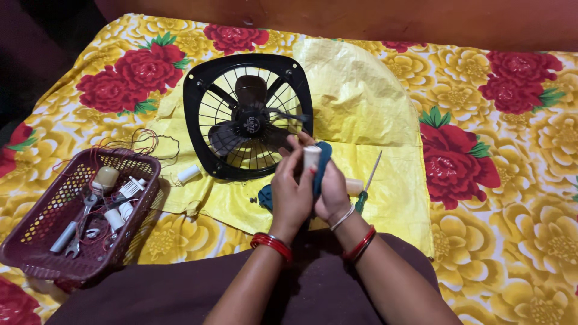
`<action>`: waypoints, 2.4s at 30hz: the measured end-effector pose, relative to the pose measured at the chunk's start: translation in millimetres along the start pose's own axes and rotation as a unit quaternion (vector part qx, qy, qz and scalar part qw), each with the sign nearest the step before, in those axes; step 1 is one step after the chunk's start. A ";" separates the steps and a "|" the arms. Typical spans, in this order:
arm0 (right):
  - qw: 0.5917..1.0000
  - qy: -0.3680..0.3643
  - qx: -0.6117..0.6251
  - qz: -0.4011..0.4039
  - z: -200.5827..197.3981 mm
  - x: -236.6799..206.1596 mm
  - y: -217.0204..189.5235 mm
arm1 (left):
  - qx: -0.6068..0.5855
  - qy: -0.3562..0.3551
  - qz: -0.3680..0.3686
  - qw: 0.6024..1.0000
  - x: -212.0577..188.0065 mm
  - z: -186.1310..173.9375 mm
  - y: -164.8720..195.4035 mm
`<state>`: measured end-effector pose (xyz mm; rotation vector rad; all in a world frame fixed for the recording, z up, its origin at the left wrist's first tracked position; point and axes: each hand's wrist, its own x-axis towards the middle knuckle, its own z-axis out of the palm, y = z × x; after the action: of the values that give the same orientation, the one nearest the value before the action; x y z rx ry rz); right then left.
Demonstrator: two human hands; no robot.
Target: The person services a small table fan on a bed, fitting the front grille onto the fan blades and housing, then wipes the fan and a white cylindrical capacitor with a cloth and handles the fan's wires and small parts from a basket.
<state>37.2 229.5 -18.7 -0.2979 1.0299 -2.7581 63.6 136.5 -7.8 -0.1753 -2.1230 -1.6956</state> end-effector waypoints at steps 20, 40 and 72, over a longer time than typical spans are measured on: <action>0.999 0.018 -0.049 0.006 -12.9 2.8 -5.8 | -0.136 -0.061 -0.034 0.988 -0.1 0.2 -1.4; 0.995 0.016 0.024 0.099 -23.0 9.7 -13.5 | -0.427 -0.114 -0.220 0.870 -3.2 -14.0 -14.7; 0.962 0.058 -0.250 -0.096 -11.7 -3.1 2.2 | -0.279 -0.048 -0.116 0.952 9.6 5.2 -14.5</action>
<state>37.5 235.9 -29.2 -0.3202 1.8159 -2.6564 48.7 136.3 -18.0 -0.1751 -1.7223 -2.4441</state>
